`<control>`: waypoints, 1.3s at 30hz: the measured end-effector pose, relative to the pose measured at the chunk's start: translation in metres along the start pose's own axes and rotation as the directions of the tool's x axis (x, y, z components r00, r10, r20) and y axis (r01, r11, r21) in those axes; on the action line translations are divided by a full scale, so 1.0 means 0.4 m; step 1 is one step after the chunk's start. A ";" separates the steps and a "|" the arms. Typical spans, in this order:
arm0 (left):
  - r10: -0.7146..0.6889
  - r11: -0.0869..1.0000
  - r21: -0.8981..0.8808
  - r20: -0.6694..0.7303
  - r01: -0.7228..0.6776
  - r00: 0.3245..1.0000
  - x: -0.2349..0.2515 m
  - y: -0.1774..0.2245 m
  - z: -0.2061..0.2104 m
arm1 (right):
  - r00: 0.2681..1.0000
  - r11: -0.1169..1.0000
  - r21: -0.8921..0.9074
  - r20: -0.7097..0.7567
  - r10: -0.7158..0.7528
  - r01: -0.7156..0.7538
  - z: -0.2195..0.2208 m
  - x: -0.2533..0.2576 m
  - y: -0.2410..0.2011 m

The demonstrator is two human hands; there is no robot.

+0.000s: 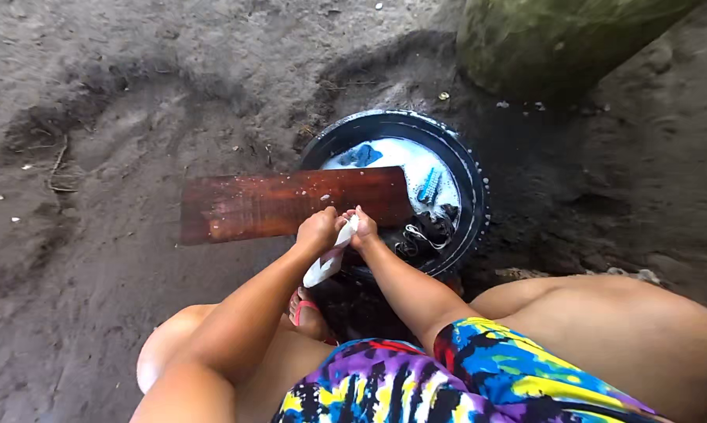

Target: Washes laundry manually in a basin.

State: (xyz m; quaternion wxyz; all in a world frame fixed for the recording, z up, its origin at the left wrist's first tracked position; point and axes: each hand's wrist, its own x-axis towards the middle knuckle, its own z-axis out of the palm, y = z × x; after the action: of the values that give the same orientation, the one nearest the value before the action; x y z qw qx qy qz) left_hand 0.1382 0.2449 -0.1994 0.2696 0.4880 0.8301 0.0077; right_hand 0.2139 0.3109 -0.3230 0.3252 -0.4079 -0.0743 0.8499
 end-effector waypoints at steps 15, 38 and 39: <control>0.157 0.984 0.103 -0.079 -0.148 0.984 -0.001 -0.001 0.041 | 0.999 0.990 0.143 -0.039 0.024 -0.018 -0.004 0.009 -0.010; 0.466 0.845 0.016 -0.516 -0.535 0.719 -0.073 -0.098 -0.009 | 0.996 0.966 0.245 -0.040 -0.079 0.086 0.020 0.013 -0.163; 0.440 0.850 -0.013 -0.531 -0.527 0.724 -0.072 -0.114 0.003 | 0.993 0.961 0.252 -0.052 -0.103 0.113 0.018 0.015 -0.174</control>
State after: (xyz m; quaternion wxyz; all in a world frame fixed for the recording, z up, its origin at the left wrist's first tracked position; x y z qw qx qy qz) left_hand 0.1131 0.1973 -0.2002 0.0682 0.6443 0.7107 0.2741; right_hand 0.2403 0.3697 -0.2950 0.4221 -0.3741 0.0196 0.8256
